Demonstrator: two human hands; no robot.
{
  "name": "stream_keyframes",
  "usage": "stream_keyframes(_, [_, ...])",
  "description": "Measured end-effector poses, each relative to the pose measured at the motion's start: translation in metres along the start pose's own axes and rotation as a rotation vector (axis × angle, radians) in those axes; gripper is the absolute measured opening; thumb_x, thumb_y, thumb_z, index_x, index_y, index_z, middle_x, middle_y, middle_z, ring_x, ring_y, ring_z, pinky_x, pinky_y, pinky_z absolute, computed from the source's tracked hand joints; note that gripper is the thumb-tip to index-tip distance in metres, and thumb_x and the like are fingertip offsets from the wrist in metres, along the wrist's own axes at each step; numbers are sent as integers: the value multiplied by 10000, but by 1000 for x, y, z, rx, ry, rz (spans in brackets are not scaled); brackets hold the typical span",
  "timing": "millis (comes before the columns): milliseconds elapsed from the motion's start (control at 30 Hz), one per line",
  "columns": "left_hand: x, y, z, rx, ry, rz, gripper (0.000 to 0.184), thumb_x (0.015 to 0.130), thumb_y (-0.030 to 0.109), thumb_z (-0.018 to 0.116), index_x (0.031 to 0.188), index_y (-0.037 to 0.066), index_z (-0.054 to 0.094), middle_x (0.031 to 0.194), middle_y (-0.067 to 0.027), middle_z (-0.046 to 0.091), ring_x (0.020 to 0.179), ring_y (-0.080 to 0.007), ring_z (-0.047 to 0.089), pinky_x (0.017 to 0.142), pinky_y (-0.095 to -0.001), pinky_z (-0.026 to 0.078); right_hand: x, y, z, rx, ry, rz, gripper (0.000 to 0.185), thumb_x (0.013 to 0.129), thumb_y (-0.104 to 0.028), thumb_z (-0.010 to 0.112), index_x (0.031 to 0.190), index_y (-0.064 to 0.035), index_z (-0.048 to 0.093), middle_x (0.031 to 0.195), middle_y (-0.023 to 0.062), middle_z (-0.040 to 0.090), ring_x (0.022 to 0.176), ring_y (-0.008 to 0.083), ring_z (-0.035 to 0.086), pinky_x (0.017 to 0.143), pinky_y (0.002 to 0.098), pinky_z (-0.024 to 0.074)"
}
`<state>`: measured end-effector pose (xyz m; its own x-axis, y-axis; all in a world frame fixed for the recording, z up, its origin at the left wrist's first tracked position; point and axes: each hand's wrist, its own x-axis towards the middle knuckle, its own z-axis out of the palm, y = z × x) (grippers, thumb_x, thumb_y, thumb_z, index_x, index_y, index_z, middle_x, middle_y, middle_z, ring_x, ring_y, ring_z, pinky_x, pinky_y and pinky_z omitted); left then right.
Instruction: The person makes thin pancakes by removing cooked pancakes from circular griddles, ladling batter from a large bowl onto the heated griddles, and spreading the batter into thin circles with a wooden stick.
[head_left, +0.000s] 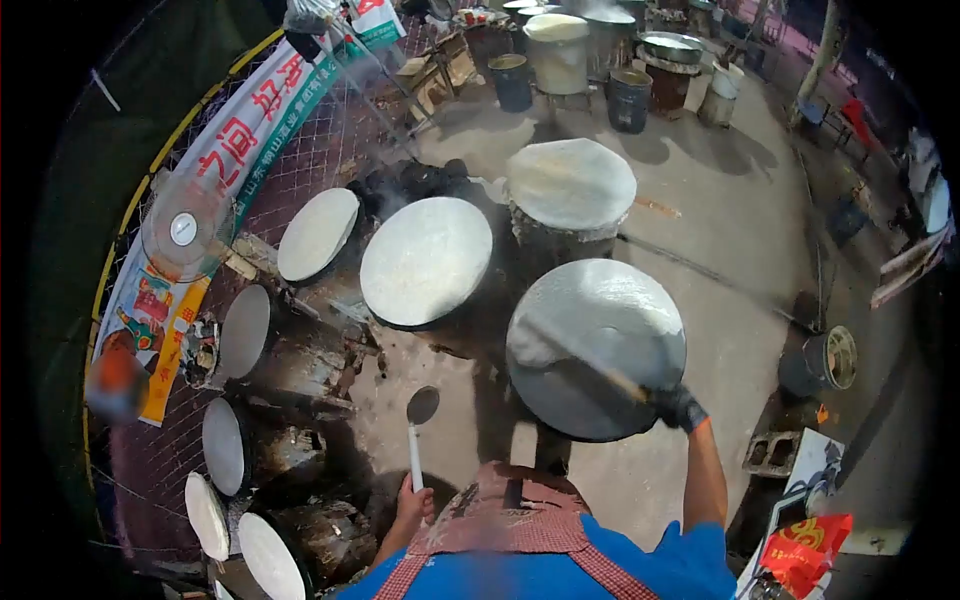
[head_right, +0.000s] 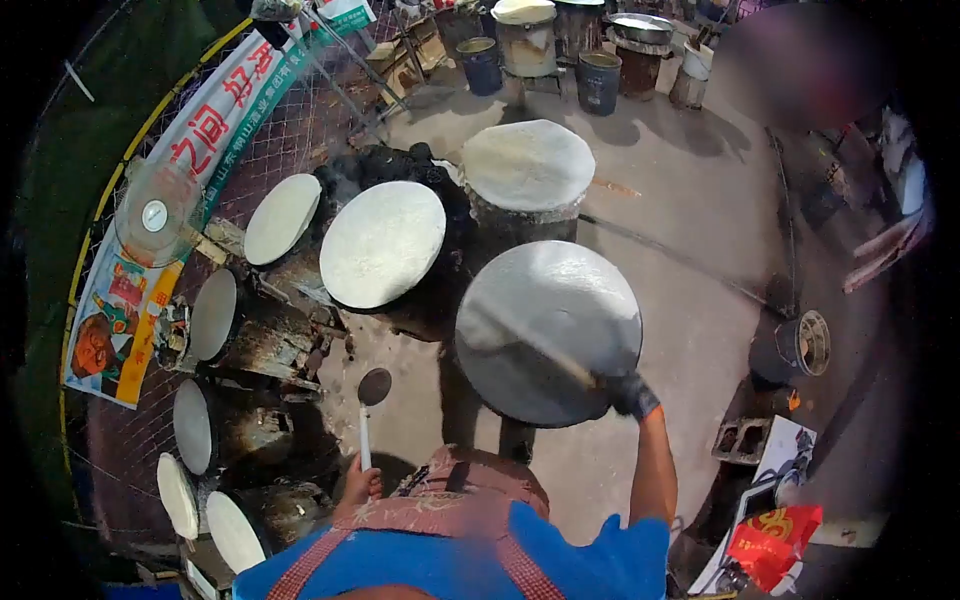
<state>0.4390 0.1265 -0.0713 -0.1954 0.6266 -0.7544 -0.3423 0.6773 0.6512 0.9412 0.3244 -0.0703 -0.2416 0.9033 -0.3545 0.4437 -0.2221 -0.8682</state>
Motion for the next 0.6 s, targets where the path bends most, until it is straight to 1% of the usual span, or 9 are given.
stream_keyframes(33, [-3,-1,-3,-21,-1,-6,468,761,-37,436,1142,185,281,499,-20,311,326,-115,301,282,-283,255,22,12,-6,-180,109,-19,414,733,-190,617,1106,-45,507,997,35,571,919,176,510,802,281,418])
stream_keyframes(100, [-10,-5,-6,-41,8,-38,468,761,-36,435,1141,190,281,498,-21,311,326,-115,304,281,-282,255,64,10,-15,128,212,108,337,753,-194,590,1056,-48,556,979,37,586,888,155,507,796,253,398])
stream_keyframes(233, [-16,1,-4,-15,57,-61,458,765,-30,432,1134,197,283,497,-20,308,327,-113,306,281,-277,254,44,-27,-4,248,-42,295,304,766,-175,568,1051,-69,578,972,51,592,868,132,498,776,252,392])
stream_keyframes(267, [-17,-2,-2,-20,67,-55,453,767,-28,431,1131,198,284,497,-19,306,327,-112,305,281,-276,254,14,-61,-9,127,-54,378,290,763,-178,573,1032,-72,591,961,49,592,851,130,502,765,254,399])
stream_keyframes(367, [-14,-10,-9,-49,71,-69,425,768,-21,429,1116,179,291,497,-16,306,326,-109,304,281,-277,256,-23,-5,-28,77,-258,628,261,767,-210,550,1005,-115,599,839,46,580,715,142,499,610,272,401])
stream_keyframes(400, [-13,-9,-9,-43,69,-67,420,768,-21,429,1114,176,293,497,-15,306,325,-108,304,280,-278,256,-21,3,-34,-10,-277,630,252,768,-221,542,995,-130,602,798,45,576,670,145,499,558,278,402])
stream_keyframes(467, [-22,-8,-5,-64,67,-37,374,771,-22,429,1074,163,310,496,-14,302,324,-108,297,279,-279,259,4,-11,-25,-488,-107,97,207,740,-221,588,913,-110,613,737,20,544,636,120,477,515,279,383])
stream_keyframes(533, [-29,-5,-1,-30,70,-4,337,775,-21,428,1039,160,319,495,-14,299,323,-110,295,278,-279,260,76,41,-17,95,212,-73,238,743,-264,580,934,-124,602,745,11,540,663,131,483,522,293,392])
stream_keyframes(600, [-28,-10,-2,-61,68,-26,302,778,-20,427,999,157,321,498,-14,302,322,-110,296,278,-278,262,92,9,-22,196,2,217,258,749,-260,578,974,-134,595,743,5,528,670,144,473,538,305,398])
